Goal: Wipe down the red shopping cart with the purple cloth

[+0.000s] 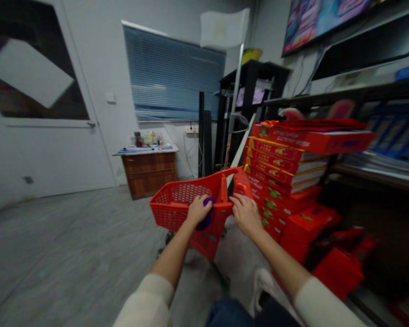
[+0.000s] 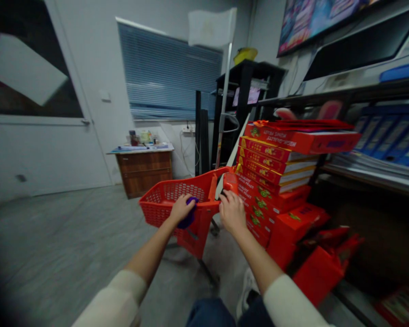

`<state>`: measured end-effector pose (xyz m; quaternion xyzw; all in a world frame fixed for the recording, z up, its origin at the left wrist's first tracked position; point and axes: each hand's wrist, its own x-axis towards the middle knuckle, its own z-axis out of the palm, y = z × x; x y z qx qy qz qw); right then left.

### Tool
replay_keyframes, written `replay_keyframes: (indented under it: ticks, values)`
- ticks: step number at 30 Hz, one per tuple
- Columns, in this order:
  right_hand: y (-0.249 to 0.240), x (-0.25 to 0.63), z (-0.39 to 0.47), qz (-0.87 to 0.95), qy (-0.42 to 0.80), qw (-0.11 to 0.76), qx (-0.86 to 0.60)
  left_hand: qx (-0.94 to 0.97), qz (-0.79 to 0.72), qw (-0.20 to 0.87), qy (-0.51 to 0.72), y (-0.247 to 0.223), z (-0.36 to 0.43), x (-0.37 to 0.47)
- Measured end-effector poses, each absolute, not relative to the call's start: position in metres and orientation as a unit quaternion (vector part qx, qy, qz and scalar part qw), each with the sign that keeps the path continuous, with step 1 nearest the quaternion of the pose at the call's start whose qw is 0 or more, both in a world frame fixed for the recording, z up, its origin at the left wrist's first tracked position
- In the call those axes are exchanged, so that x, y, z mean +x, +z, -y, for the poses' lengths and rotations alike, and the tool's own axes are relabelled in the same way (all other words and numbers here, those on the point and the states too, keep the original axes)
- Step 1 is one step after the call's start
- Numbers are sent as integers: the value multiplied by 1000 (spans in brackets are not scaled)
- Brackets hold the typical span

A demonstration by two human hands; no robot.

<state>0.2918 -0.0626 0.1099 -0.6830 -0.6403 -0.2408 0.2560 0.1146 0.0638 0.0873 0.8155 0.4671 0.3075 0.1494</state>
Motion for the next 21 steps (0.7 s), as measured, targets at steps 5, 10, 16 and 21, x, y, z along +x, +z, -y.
replay_keyframes:
  ticks: [5, 10, 16, 21]
  values:
    - [104, 320, 56, 589, -234, 309, -709, 811, -485, 159, 285, 93, -63, 110]
    - [93, 314, 48, 606, -214, 342, -685, 830, -411, 168, 338, 112, -25, 148]
    - [102, 290, 65, 621, -182, 324, -690, 830, -424, 150, 329, 116, -25, 135]
    - [107, 272, 76, 635, -158, 315, -688, 813, -468, 134, 319, 117, -33, 107]
